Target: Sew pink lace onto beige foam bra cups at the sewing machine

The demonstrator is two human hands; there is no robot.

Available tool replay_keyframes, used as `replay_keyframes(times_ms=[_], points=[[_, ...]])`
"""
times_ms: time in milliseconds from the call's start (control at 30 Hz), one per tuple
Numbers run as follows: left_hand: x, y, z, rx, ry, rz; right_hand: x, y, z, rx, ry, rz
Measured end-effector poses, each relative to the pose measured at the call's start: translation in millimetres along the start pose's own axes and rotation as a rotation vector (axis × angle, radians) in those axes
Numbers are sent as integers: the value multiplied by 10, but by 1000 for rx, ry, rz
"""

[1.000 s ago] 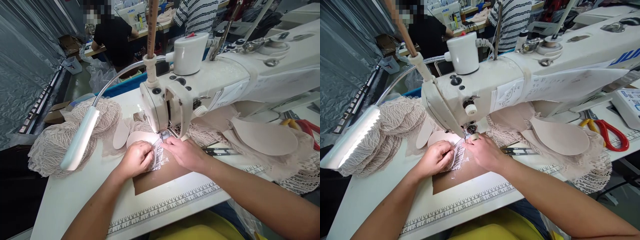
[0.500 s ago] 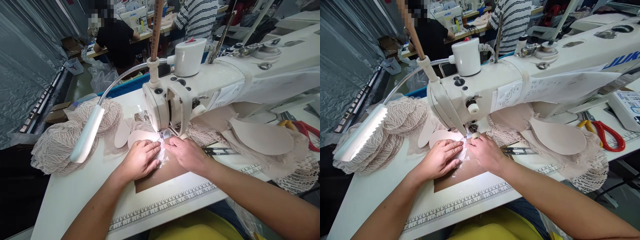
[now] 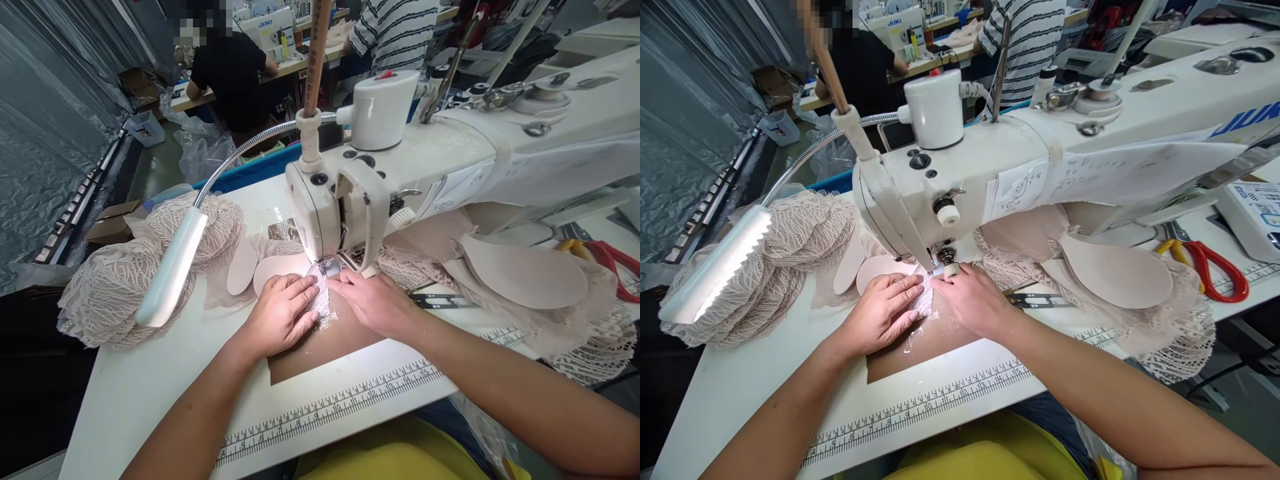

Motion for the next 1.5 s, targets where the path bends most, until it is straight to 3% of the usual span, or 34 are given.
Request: replay_keyframes(times_ms=[467,833,1233,1500], points=[[31,-24,-13,-102,-102,14,-42,-97,-55,258,233,4],[26,-18,-63,-137,-119,43,-6,-96,-51,264,264,-72],[9,-29,-65,-142,-130,22,-4,-94,-34,293,276,-41],[10,-18,-71,-150,-127,39,-18,-93,-11,255,284,-88]])
Point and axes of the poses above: each hand's wrist, its own y-axis towards the middle knuckle, its own x-axis out of the back of the hand, z = x × y, the point moved 2 cm from there along y, towards the middle knuckle, and after that the axes turned 14 degrees about -z, right-handed, at the moved point
